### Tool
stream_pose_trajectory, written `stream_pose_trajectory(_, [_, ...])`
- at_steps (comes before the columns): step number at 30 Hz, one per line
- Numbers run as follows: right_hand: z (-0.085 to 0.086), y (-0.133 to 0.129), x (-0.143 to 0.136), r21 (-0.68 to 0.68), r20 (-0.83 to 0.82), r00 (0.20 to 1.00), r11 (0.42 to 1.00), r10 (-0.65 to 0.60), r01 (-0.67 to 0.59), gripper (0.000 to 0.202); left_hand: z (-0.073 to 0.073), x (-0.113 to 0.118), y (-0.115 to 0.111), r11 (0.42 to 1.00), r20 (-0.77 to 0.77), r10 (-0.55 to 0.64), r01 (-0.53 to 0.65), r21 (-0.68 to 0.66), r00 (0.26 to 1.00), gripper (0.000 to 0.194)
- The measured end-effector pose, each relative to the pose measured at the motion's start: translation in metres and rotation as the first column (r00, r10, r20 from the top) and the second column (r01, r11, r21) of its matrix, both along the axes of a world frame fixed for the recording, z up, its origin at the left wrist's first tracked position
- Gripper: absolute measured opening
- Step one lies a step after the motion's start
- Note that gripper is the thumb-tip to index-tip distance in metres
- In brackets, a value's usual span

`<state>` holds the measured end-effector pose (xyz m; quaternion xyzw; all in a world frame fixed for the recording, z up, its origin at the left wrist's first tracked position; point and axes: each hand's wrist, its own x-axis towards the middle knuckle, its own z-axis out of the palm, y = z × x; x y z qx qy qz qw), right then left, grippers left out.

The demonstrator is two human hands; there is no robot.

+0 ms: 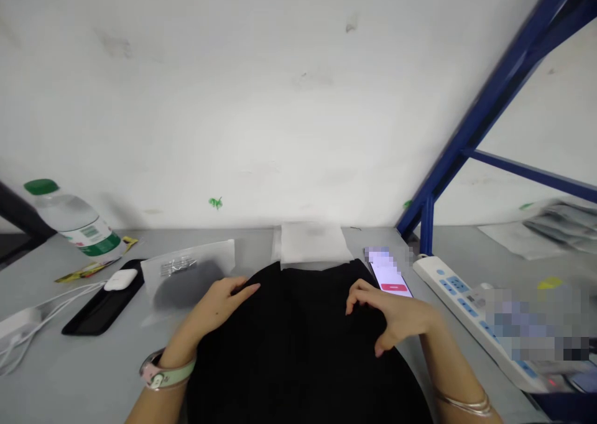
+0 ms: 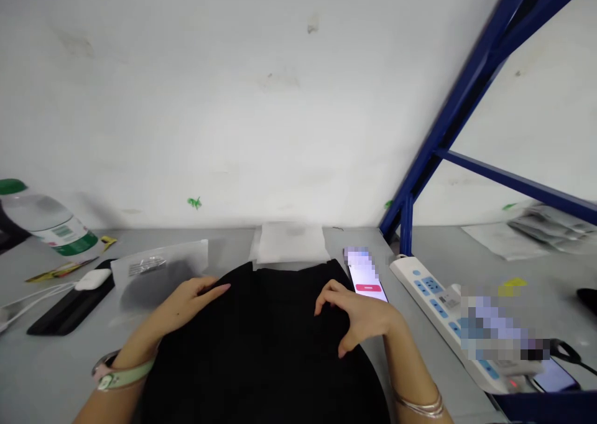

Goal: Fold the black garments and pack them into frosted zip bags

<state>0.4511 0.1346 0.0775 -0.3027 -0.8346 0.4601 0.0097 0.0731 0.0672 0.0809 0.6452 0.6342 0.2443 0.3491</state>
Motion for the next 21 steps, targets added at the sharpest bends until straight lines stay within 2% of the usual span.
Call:
stream_pose_trajectory(3, [-0.001, -0.006, -0.001, 0.009, 0.044, 0.998, 0.999, -0.037, 0.037, 0.068, -0.007, 0.005, 0.003, 0.996, -0.157, 0.084, -0.076, 0.055, 0.984, 0.045])
stream_pose_trajectory(5, [-0.001, -0.012, -0.005, 0.028, 0.067, 0.995, 0.997, -0.076, 0.074, 0.068, -0.007, 0.010, -0.001, 0.983, -0.253, 0.177, -0.158, 0.095, 0.951, 0.036])
stream_pose_trajectory(7, [-0.004, -0.019, -0.012, 0.061, 0.061, 0.988, 0.989, -0.139, 0.136, 0.061, -0.006, 0.018, -0.012, 0.942, -0.332, 0.306, -0.233, 0.243, 0.892, 0.025])
stream_pose_trajectory(9, [-0.006, -0.022, -0.019, 0.117, 0.010, 0.981, 0.974, -0.195, 0.193, 0.047, -0.004, 0.027, -0.028, 0.902, -0.365, 0.352, -0.207, 0.380, 0.862, 0.024])
stream_pose_trajectory(11, [-0.008, -0.021, -0.025, 0.195, -0.075, 0.974, 0.955, -0.212, 0.223, 0.031, -0.005, 0.034, -0.045, 0.928, -0.370, 0.243, -0.104, 0.358, 0.897, 0.029])
stream_pose_trajectory(13, [-0.009, -0.017, -0.028, 0.258, -0.157, 0.960, 0.928, -0.233, 0.267, 0.020, -0.007, 0.040, -0.059, 0.975, -0.338, 0.109, -0.035, 0.218, 0.935, 0.032])
stream_pose_trajectory(15, [-0.011, -0.010, -0.030, 0.275, -0.207, 0.928, 0.892, -0.311, 0.360, 0.017, -0.009, 0.042, -0.069, 0.995, -0.294, 0.039, -0.011, 0.097, 0.955, 0.031])
stream_pose_trajectory(17, [-0.016, -0.003, -0.032, 0.299, -0.238, 0.873, 0.823, -0.426, 0.483, 0.015, -0.008, 0.043, -0.076, 0.998, -0.247, -0.018, 0.031, 0.051, 0.969, 0.020])
stream_pose_trajectory(18, [-0.020, 0.001, -0.034, 0.337, -0.260, 0.834, 0.763, -0.487, 0.551, 0.014, -0.006, 0.043, -0.080, 0.996, -0.219, -0.060, 0.072, 0.047, 0.974, 0.015])
stream_pose_trajectory(20, [-0.027, 0.007, -0.037, 0.445, -0.331, 0.735, 0.588, -0.592, 0.675, 0.015, -0.005, 0.043, -0.087, 0.983, -0.173, -0.164, 0.176, 0.054, 0.971, 0.009])
stream_pose_trajectory(21, [-0.029, 0.008, -0.038, 0.488, -0.376, 0.687, 0.498, -0.622, 0.717, 0.017, -0.006, 0.043, -0.090, 0.973, -0.161, -0.214, 0.225, 0.057, 0.963, 0.014])
